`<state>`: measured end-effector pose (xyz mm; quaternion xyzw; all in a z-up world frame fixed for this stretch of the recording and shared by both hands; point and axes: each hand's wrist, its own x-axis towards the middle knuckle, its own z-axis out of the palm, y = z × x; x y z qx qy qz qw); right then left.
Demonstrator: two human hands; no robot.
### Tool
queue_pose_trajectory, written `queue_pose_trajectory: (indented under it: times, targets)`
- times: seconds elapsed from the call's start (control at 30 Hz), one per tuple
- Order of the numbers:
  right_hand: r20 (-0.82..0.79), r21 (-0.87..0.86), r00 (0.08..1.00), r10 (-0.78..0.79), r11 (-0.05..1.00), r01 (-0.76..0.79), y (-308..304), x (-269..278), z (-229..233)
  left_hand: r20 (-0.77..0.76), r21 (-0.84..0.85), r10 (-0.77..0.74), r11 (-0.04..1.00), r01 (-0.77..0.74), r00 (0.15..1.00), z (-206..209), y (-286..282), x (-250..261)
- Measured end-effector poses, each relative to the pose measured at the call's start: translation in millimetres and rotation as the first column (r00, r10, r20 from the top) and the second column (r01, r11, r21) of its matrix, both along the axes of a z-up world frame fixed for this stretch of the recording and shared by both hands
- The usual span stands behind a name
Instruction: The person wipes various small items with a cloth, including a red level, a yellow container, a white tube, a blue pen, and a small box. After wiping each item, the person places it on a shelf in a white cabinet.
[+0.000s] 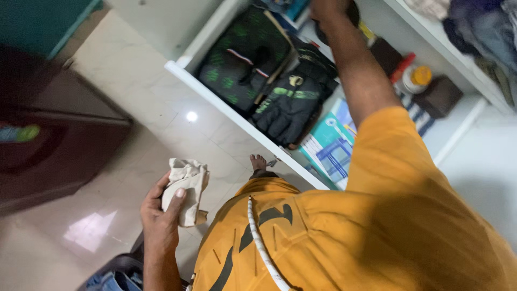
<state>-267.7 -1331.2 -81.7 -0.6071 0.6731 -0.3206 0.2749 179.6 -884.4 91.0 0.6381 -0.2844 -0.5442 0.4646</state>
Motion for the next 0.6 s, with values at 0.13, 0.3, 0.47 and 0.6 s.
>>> queue_pose_trajectory:
  times: [0.13,0.3,0.47,0.6]
  targets:
    - [-0.043,-0.245,0.999,0.012,0.969,-0.022,20.1,-2.6,29.0,0.008,0.084,0.035,0.996,-0.036,0.999,10.6,1.3,-1.3]
    - [0.178,-0.356,0.888,0.423,0.869,-0.343,117.2,95.9,171.2,-0.032,0.049,0.183,0.982,-0.181,0.983,3.9,15.6,5.2]
    - [-0.126,-0.118,0.441,0.889,0.428,-0.896,234.4,219.0,271.6,-0.168,-0.14,0.284,0.941,-0.308,0.944,-4.4,31.3,14.7]
    - [-0.186,-0.051,-0.019,0.982,-0.029,-0.998,305.9,295.8,280.6,-0.282,-0.241,0.239,0.92,-0.31,0.929,1.7,54.2,25.1]
